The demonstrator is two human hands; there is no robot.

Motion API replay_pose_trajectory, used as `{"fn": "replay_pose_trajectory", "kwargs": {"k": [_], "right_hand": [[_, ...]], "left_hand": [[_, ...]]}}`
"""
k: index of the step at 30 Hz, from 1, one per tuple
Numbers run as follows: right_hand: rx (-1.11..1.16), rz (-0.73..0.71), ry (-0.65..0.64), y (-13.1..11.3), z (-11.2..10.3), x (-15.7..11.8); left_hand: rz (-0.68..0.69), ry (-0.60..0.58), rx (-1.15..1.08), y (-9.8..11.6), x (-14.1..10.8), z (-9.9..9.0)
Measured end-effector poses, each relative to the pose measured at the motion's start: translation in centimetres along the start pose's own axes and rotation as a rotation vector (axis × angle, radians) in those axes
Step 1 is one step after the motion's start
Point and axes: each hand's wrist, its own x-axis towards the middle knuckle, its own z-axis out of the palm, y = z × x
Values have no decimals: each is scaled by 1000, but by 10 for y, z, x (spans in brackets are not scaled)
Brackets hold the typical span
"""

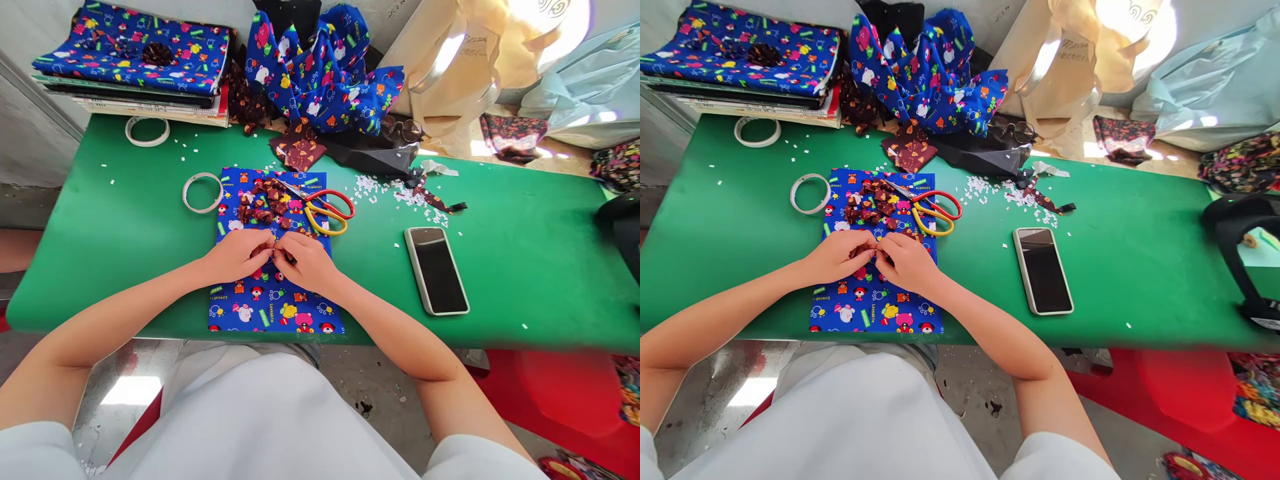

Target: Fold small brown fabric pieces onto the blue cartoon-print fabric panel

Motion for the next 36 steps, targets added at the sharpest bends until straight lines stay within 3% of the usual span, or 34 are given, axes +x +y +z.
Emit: {"fn": "replay_pose_trajectory", "kwargs": {"k": [36], "right_hand": [[-159, -35, -95, 1, -3, -1]], "left_hand": [[14, -20, 51, 1, 1, 0]]}}
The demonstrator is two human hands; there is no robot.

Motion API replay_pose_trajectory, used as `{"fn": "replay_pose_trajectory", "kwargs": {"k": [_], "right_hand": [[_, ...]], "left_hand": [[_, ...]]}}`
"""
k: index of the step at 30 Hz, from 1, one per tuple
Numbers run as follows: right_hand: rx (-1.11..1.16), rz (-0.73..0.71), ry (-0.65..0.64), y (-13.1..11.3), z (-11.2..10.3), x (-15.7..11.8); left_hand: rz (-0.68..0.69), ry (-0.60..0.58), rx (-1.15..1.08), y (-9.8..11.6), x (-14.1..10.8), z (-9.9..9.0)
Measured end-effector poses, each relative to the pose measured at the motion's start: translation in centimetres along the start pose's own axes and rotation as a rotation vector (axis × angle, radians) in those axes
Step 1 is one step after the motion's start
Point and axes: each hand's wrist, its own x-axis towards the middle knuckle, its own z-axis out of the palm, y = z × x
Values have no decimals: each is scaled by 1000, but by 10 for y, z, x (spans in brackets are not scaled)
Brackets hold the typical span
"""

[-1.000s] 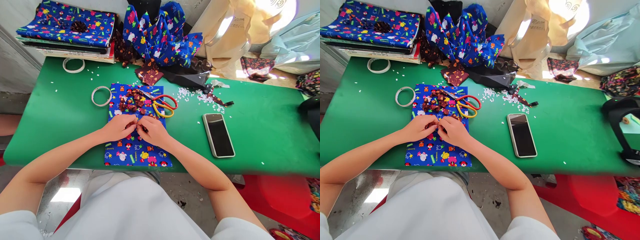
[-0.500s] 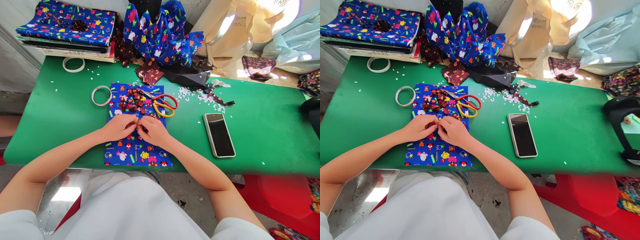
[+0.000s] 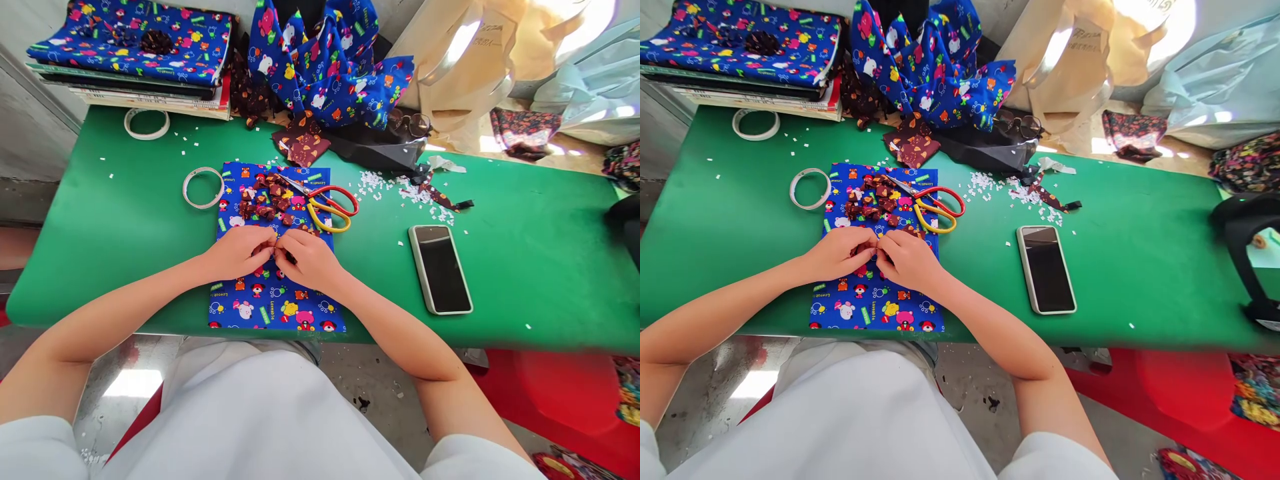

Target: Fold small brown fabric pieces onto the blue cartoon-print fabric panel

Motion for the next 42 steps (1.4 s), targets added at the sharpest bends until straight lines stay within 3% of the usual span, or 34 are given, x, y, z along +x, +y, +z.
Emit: {"fn": "replay_pose_trajectory", "kwargs": {"k": [42], "right_hand": [[-45, -21, -5, 0, -1, 0]], "left_hand": [[3, -13, 13, 0, 0, 1]]}}
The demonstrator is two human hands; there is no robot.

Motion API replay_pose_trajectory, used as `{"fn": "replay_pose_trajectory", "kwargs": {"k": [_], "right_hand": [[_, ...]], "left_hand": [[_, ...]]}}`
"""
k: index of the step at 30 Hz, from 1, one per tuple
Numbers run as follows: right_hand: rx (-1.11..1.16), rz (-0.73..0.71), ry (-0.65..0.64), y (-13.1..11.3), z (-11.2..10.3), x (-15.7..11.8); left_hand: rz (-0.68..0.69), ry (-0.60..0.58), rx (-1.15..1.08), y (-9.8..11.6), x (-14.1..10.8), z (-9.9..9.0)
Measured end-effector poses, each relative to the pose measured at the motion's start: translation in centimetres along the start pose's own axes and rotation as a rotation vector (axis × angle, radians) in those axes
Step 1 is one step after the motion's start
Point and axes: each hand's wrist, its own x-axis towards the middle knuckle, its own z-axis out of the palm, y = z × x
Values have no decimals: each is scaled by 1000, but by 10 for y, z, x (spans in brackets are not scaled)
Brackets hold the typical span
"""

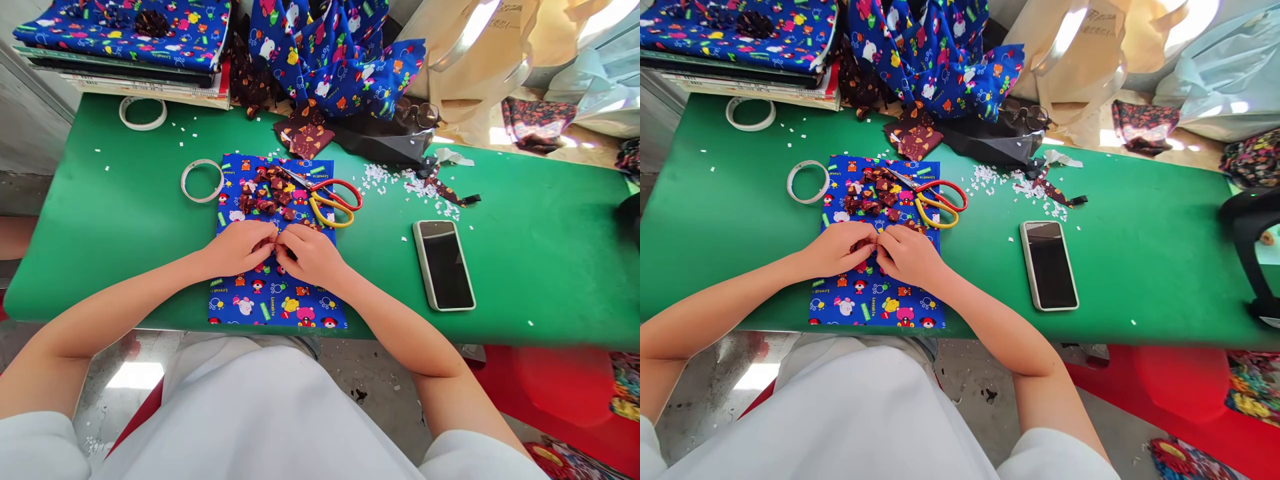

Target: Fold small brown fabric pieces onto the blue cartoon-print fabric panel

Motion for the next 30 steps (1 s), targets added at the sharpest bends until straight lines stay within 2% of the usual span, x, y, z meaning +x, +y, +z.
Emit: {"fn": "replay_pose_trajectory", "kwargs": {"k": [24, 30], "right_hand": [[-72, -38, 14, 0, -1, 0], [-74, -32, -18, 1, 0, 0]], "left_hand": [[64, 24, 61, -2, 0, 3], [82, 32, 72, -3, -1, 4]]}}
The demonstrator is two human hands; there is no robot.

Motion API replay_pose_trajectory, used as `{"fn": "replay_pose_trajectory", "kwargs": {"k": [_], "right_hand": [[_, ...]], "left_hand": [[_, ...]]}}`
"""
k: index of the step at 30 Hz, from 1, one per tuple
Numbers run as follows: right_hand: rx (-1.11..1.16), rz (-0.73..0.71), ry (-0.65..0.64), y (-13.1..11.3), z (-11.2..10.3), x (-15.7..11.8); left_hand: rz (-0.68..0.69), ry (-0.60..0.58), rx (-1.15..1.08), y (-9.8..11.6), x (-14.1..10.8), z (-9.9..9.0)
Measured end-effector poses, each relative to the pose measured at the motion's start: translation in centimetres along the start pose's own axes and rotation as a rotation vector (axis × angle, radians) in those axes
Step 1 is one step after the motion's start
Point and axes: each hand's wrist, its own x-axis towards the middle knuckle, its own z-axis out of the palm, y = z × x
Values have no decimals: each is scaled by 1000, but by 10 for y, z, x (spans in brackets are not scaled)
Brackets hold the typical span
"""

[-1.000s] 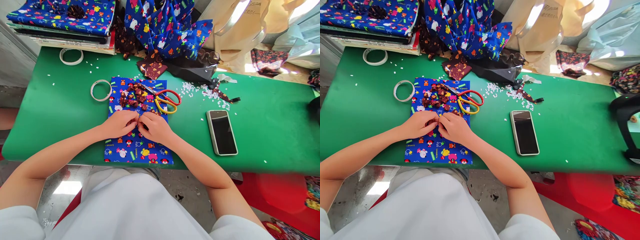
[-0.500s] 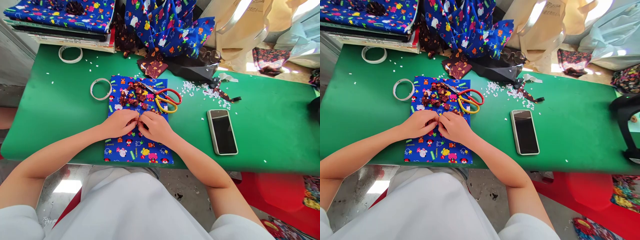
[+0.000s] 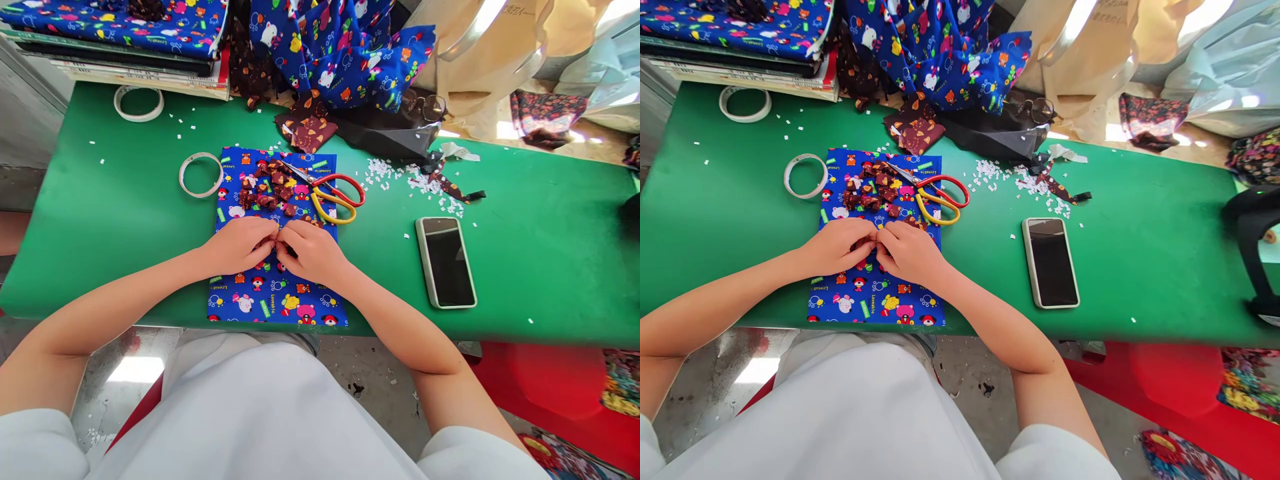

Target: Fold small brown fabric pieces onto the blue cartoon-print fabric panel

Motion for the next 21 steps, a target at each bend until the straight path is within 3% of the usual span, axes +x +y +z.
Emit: {"fn": "replay_pose_trajectory", "kwargs": {"k": [21], "right_hand": [[6, -8, -38, 0, -2, 0]], "left_hand": [[-4, -4, 8, 1, 0, 0]]}}
